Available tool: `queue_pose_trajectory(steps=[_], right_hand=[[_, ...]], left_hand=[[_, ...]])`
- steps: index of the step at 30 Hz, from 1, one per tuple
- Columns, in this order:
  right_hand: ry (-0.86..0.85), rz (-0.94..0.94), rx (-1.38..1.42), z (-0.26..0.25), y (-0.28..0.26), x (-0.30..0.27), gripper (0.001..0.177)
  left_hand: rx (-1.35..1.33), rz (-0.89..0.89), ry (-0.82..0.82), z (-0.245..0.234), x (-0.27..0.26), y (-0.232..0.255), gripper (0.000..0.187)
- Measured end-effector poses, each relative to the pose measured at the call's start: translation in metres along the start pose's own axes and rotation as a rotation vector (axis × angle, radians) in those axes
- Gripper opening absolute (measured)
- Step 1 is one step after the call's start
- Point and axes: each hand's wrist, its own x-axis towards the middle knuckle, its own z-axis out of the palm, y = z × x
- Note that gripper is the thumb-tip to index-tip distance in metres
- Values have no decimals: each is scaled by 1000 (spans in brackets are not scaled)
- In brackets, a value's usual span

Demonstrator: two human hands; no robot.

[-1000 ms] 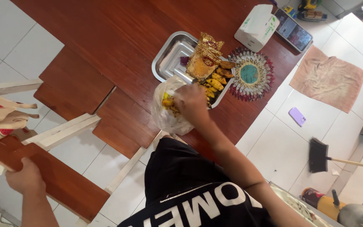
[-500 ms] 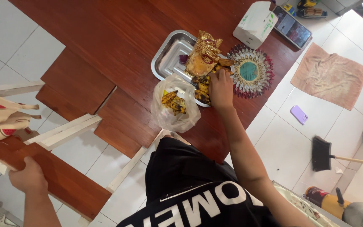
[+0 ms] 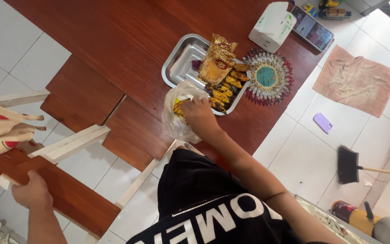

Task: Clearing food scraps from a plate into a bag, taking dirty dishes to the sink, and wiping the table surface.

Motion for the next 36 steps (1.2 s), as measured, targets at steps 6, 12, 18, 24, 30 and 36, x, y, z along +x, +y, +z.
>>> queue_pose_trajectory(steps=[6,12,18,24,30,36], right_hand=[[-472,928,600,-73,3,41,23],[36,461,-78,-52,104,-13,27],[3,444,-86,-9,145,-48,29],[54,552,-221,16,139,-49,21],[73,656,-15,-9,127,-43,28],[-170,730,184,-49,77,-10,31]], left_hand=[[-18,63,29,9,16,-23,37],[-10,94,44,8,11,-16,38],[36,92,33,8,16,-25,39],[27,148,41,8,13,-22,35],[5,26,16,5,10,-14,40],[53,84,39,6,12,-18,40]])
